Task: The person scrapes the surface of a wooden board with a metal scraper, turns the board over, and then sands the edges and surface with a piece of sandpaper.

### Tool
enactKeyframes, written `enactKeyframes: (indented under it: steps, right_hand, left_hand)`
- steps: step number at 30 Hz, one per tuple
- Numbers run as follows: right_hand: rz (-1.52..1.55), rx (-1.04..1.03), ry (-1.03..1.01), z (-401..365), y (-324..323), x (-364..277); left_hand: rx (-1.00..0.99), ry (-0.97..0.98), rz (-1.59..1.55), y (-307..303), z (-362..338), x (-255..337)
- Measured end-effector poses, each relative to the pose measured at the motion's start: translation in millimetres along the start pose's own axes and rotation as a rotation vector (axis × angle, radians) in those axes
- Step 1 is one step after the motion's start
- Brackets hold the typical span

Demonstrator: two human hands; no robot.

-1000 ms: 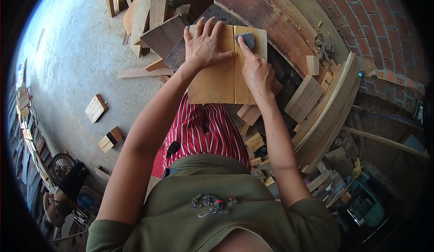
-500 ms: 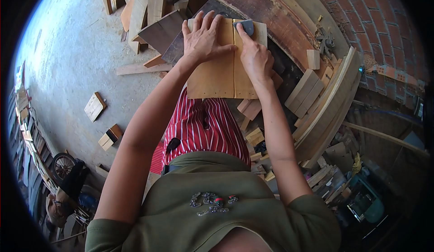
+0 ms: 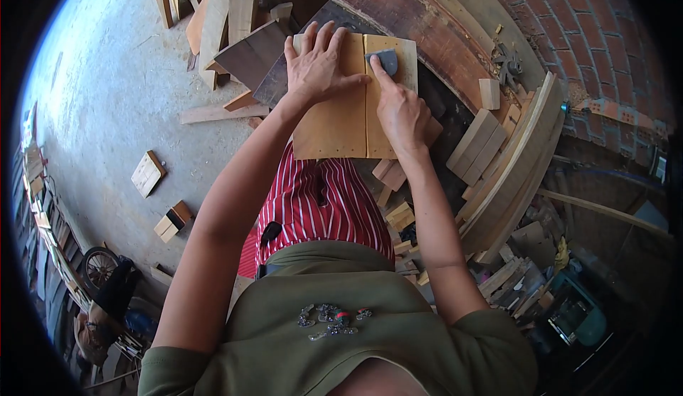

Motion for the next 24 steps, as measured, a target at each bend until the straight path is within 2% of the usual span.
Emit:
enactKeyframes:
  steps: [5,9,15,19,24]
  right_hand:
    - [0.006,-0.01,0.043,14,-6,-4]
    - [-0.009,-0.009,0.033,-5,-8,-4]
    - [-0.071,0.012,0.032,-2,-7,-3]
    - [-0.036,0.021,0.026,-7,-2,-4]
    - [-0.065,0.031,0.024,-6,-2,-6]
  left_hand:
    - [0.014,0.013,-0.008,-3,-2,2]
    - [0.019,0.012,-0.016,-1,-1,0]
    - [-0.046,-0.031,0.011,1,0,2]
    - [0.015,0.006,0.016,0,-1,1]
    - [-0.001,-0.024,0.01,2,-1,4]
Point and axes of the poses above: each hand's wrist, its own z-axis towards the middle knuckle, its own y-axis out of the palm, x = y × z, the point moved 5 cm from there along z, towards the middle knuckle, and after that the axes turned 8 degrees about -z, right-handed, at the moved point
